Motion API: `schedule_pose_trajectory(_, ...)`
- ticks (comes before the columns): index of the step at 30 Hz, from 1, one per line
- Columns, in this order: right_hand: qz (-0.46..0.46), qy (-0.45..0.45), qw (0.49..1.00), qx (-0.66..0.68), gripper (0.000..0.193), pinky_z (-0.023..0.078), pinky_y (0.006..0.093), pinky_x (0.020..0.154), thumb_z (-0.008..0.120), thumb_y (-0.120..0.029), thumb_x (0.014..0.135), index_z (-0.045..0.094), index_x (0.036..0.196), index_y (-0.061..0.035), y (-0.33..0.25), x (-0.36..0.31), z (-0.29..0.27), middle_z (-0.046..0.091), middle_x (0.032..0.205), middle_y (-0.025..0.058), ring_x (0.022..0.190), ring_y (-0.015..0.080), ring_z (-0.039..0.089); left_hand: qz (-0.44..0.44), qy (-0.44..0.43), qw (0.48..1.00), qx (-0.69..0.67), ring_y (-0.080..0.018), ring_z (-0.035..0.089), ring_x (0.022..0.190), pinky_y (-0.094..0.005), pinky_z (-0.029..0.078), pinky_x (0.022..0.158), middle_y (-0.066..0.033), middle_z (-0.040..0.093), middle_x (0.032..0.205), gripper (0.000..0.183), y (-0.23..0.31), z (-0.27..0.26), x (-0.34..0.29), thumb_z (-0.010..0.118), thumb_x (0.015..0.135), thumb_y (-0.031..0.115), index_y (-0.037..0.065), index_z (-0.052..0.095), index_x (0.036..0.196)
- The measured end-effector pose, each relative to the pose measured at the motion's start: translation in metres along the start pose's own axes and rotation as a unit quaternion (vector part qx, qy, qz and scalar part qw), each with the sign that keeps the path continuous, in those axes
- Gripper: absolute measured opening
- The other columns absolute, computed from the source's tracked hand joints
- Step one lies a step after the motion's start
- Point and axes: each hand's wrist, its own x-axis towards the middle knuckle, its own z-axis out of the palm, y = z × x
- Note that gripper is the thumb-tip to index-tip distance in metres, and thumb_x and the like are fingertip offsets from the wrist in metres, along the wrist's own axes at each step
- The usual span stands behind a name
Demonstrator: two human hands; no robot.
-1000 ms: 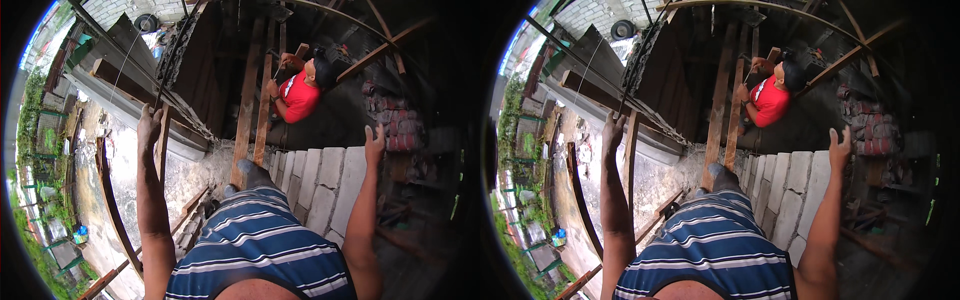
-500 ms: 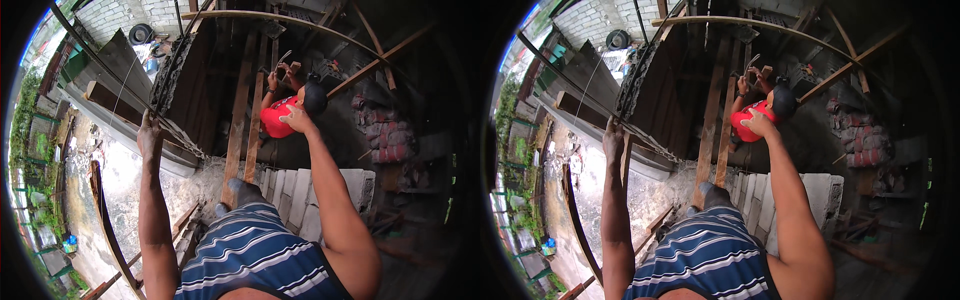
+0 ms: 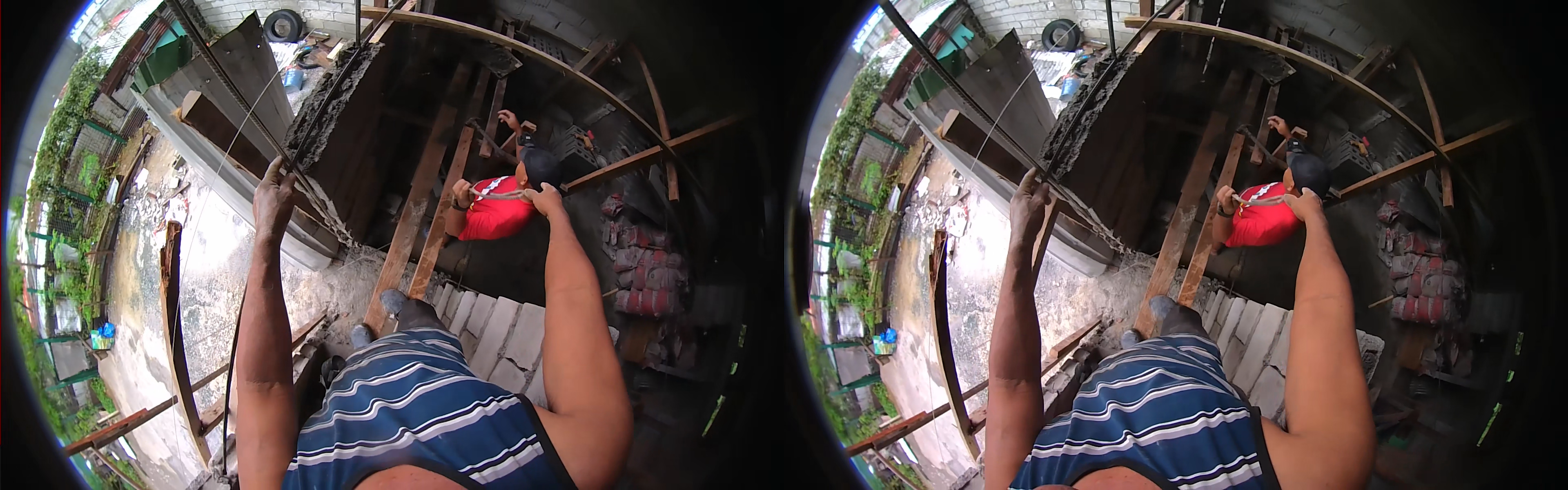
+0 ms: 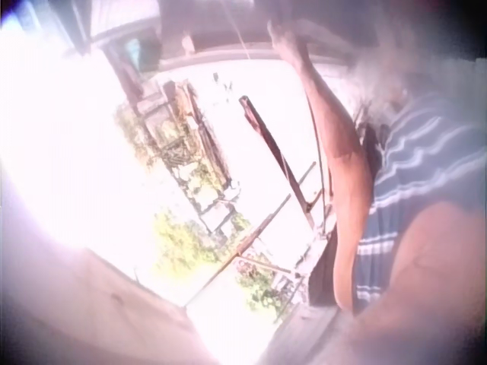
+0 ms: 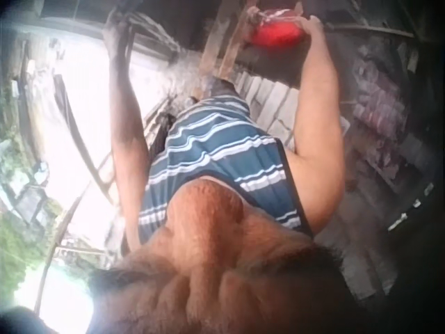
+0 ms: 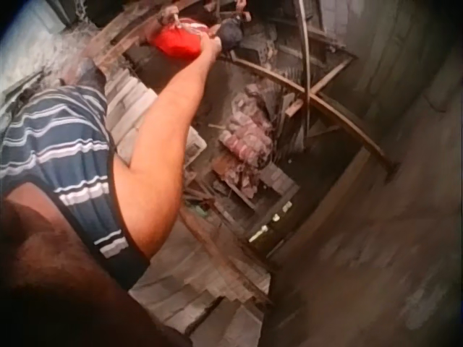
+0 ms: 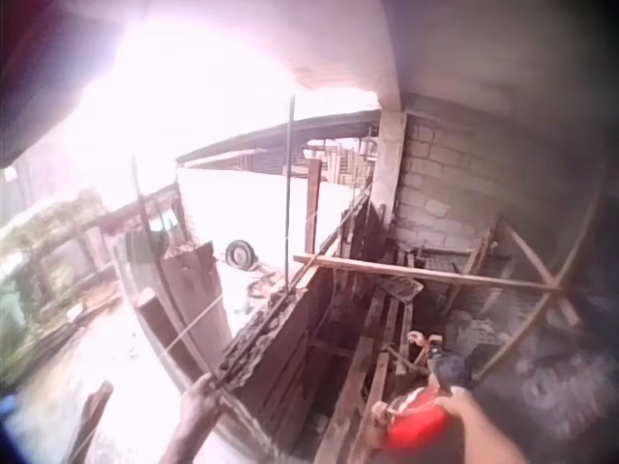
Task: Tying reinforcement bars with wire on a construction site.
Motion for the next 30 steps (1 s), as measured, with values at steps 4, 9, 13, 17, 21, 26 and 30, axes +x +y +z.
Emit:
schedule_pose_trajectory(4, 0.012, 0.056, 0.995, 0.08, 0.092, 0.036, 0.0432, 0.113, 0.067, -0.064, 0.081, 0.048, 0.144, 0.001, -0.013, 0.006, 0.008, 0.05, 0.144, 0.0268, 0.135, 0.0379, 0.048, 0.009, -0.009, 1.0, -0.016, -0.0232, 0.068, 0.086, -0.037, 0.051, 0.081, -0.0113, 0.071, 0.093, 0.052, -0.004, 0.0, 0.003, 0.061, 0.092, 0.026, 0.011, 0.055, 0.141)
schedule_pose_trajectory(9, -0.139, 0.012, 0.987, -0.082, 0.107, 0.033, 0.0573, 0.112, 0.067, -0.078, 0.071, 0.046, 0.147, -0.0061, -0.07, -0.015, -0.001, 0.051, 0.144, 0.0236, 0.135, 0.0398, 0.046, 0.011, -0.014, 0.993, -0.115, -0.0093, 0.053, 0.074, -0.0254, 0.046, 0.07, -0.0003, 0.061, 0.087, 0.046, 0.005, 0.0, -0.003, 0.059, 0.093, 0.011, 0.003, 0.056, 0.138)
schedule_pose_trajectory(13, -0.095, -0.206, 0.921, -0.318, 0.094, 0.036, 0.0592, 0.108, 0.082, -0.066, 0.06, 0.061, 0.132, -0.0092, -0.077, -0.022, 0.016, 0.063, 0.133, 0.0161, 0.124, 0.033, 0.059, -0.015, -0.005, 0.997, -0.074, -0.0158, 0.064, 0.078, -0.0312, 0.051, 0.076, -0.0075, 0.068, 0.087, 0.048, 0.002, 0.002, 0.0, 0.059, 0.092, 0.02, 0.008, 0.057, 0.139)
schedule_pose_trajectory(17, -0.087, -0.203, 0.905, -0.364, 0.058, 0.049, 0.0523, 0.096, 0.085, -0.042, 0.067, 0.074, 0.114, -0.0097, -0.05, -0.02, 0.04, 0.074, 0.111, 0.0123, 0.105, 0.0286, 0.071, -0.028, -0.011, 0.999, -0.025, -0.0231, 0.069, 0.091, -0.0347, 0.051, 0.085, -0.0118, 0.072, 0.096, 0.05, -0.003, -0.002, 0.0, 0.064, 0.093, 0.026, 0.011, 0.056, 0.14)
schedule_pose_trajectory(21, -0.078, -0.229, 0.918, -0.314, 0.031, 0.055, 0.0446, 0.089, 0.068, -0.02, 0.078, 0.076, 0.105, -0.0065, -0.028, -0.011, 0.045, 0.071, 0.11, 0.0194, 0.105, 0.0335, 0.069, -0.029, -0.004, 0.999, -0.021, -0.0265, 0.069, 0.097, -0.0363, 0.05, 0.089, -0.0148, 0.072, 0.103, 0.05, -0.002, -0.002, 0.0, 0.064, 0.093, 0.028, 0.012, 0.056, 0.14)
schedule_pose_trajectory(26, -0.11, -0.219, 0.923, -0.297, 0.029, 0.056, 0.0461, 0.087, 0.063, -0.017, 0.081, 0.075, 0.105, -0.0065, 0.002, -0.024, 0.028, 0.068, 0.111, 0.0235, 0.103, 0.039, 0.068, -0.02, -0.024, 0.999, -0.008, -0.0266, 0.067, 0.095, -0.0367, 0.05, 0.088, -0.0137, 0.07, 0.099, 0.056, 0.003, -0.003, 0.003, 0.064, 0.091, 0.026, 0.011, 0.052, 0.144)
schedule_pose_trajectory(30, -0.163, -0.281, 0.925, -0.198, 0.025, 0.056, 0.0471, 0.077, 0.067, -0.025, 0.081, 0.075, 0.097, -0.0081, -0.002, -0.083, -0.027, 0.07, 0.094, 0.0212, 0.087, 0.0386, 0.069, 0.003, -0.026, 0.998, -0.062, -0.02, 0.062, 0.082, -0.0343, 0.05, 0.08, -0.0076, 0.062, 0.085, 0.057, -0.009, -0.01, 0.002, 0.066, 0.089, 0.019, 0.01, 0.051, 0.143)
